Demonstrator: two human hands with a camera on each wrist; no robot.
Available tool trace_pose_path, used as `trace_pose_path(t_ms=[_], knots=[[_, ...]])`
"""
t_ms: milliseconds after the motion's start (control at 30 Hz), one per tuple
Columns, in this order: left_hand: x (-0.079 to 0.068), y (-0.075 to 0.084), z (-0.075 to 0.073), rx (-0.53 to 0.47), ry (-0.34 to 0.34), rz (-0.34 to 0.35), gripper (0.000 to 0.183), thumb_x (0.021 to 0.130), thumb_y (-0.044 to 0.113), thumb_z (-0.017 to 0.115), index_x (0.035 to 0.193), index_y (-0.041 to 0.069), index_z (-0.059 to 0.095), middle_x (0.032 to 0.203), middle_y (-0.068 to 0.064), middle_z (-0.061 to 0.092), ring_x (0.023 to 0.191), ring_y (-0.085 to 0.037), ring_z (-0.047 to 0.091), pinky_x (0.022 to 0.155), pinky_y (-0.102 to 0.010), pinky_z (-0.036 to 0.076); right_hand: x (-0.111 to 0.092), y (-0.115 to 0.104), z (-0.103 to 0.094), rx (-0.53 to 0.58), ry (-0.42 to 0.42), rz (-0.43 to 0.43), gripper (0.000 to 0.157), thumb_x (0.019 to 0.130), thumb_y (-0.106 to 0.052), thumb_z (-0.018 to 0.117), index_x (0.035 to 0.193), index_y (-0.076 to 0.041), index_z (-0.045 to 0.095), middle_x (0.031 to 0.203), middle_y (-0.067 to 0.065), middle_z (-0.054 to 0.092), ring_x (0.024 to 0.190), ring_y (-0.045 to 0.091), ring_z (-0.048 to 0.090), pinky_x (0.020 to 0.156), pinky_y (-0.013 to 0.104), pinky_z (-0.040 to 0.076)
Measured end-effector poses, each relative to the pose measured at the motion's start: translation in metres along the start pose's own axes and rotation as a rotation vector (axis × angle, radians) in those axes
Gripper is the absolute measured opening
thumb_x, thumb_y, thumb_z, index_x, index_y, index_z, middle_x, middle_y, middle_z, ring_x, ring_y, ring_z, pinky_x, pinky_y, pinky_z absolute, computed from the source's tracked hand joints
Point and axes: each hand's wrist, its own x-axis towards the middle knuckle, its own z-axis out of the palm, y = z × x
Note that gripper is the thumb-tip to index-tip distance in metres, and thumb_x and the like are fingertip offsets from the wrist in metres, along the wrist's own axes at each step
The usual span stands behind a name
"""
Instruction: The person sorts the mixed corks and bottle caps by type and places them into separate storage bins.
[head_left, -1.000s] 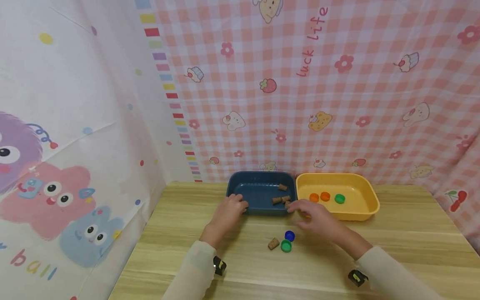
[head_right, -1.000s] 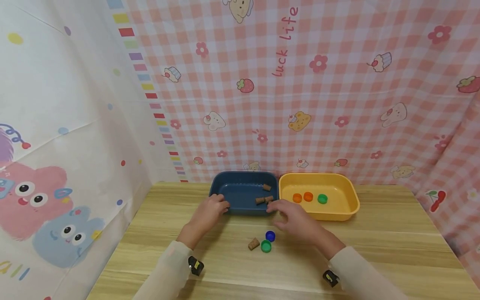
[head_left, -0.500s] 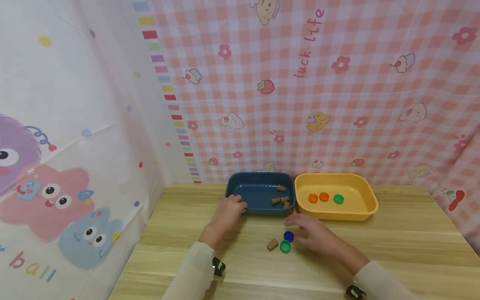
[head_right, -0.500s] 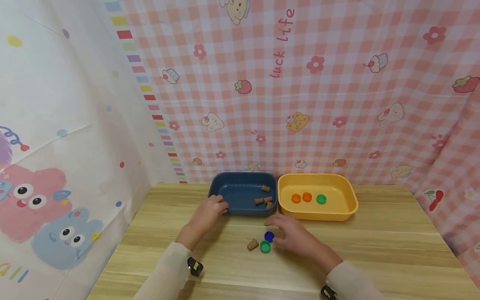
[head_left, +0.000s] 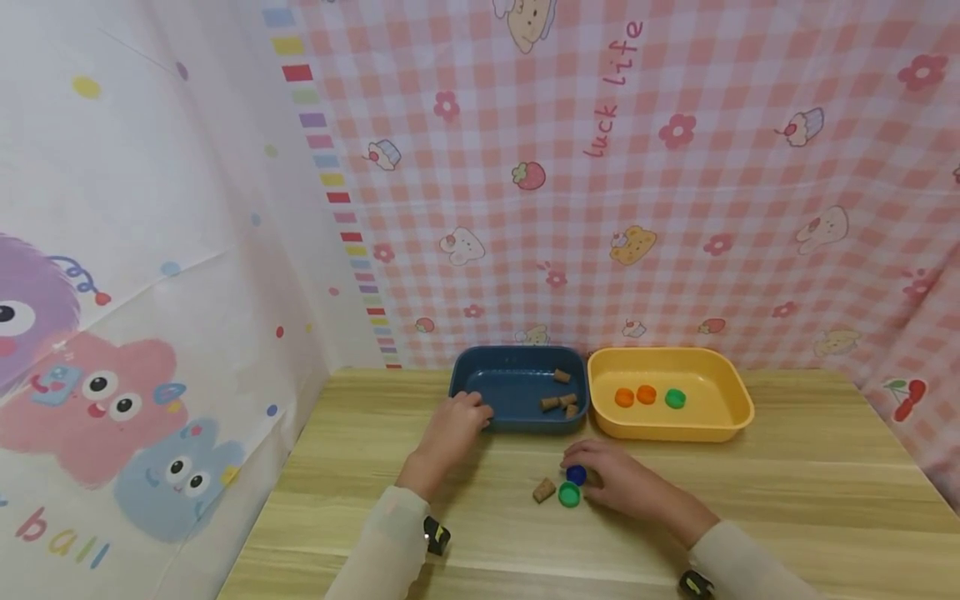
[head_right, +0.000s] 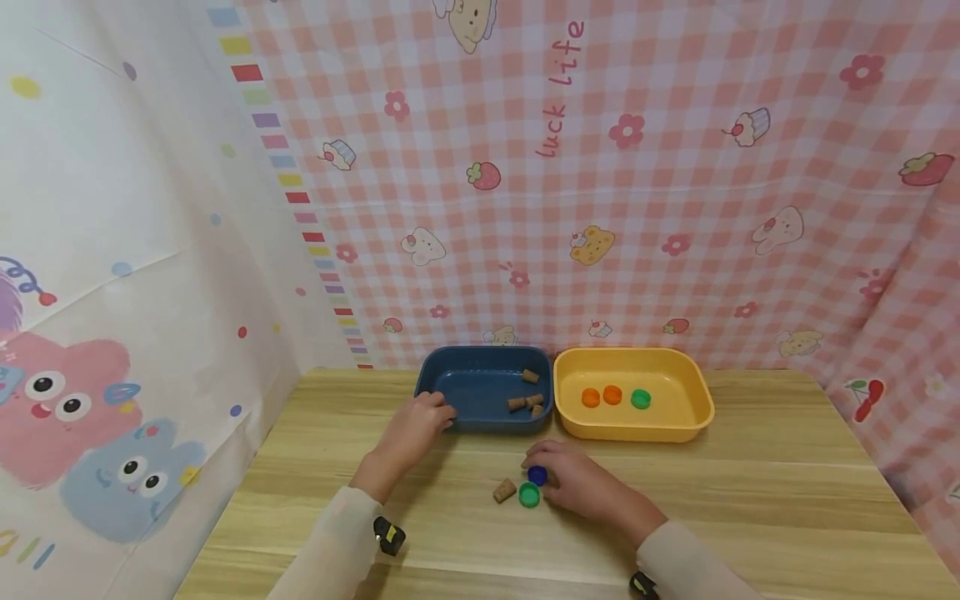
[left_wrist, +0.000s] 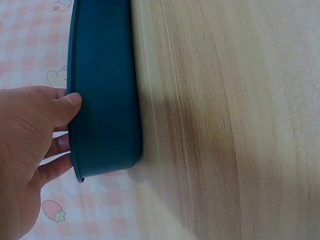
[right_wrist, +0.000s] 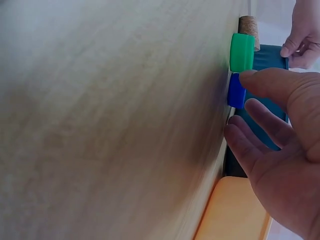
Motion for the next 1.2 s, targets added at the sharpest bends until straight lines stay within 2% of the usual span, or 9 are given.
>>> trace_pose_path(t_ms=[367,633,1200], knots=[[-0.001,0.0,-0.001,0.007,0.008,0.005,0.005,0.094,0.019,0.075,0.094,0.017,0.08,0.083,0.0,0.063,0.073,-0.018,0.059,0.068,-0.031,0.053,0.009,0.0,0.003,-0.075,-0.013,-0.021,0.025,0.089,-0.002,0.077,0.111,-0.014,0.074,0.119,0.002,0.07,0.113,0.024,0.065,0.099,0.046,0.054],[0.0,0.001,-0.001,0.011,-0.004,-0.01,0.005,0.094,0.019,0.075,0.093,0.017,0.08,0.083,0.001,0.063,0.074,-0.018,0.06,0.068,-0.032,0.053,0.01,-0.005,0.002,-0.08,0.01,-0.023,0.02,0.089,0.0,0.076,0.104,-0.012,0.074,0.105,-0.001,0.069,0.1,0.019,0.065,0.089,0.04,0.057],[-0.001,0.0,0.0,0.014,0.003,-0.005,0.008,0.096,0.02,0.074,0.091,0.018,0.079,0.083,0.0,0.063,0.074,-0.019,0.06,0.068,-0.032,0.053,0.011,-0.007,0.004,-0.112,0.049,-0.037,0.02,0.087,0.002,0.078,0.101,-0.012,0.075,0.098,-0.002,0.07,0.091,0.011,0.063,0.081,0.034,0.057]])
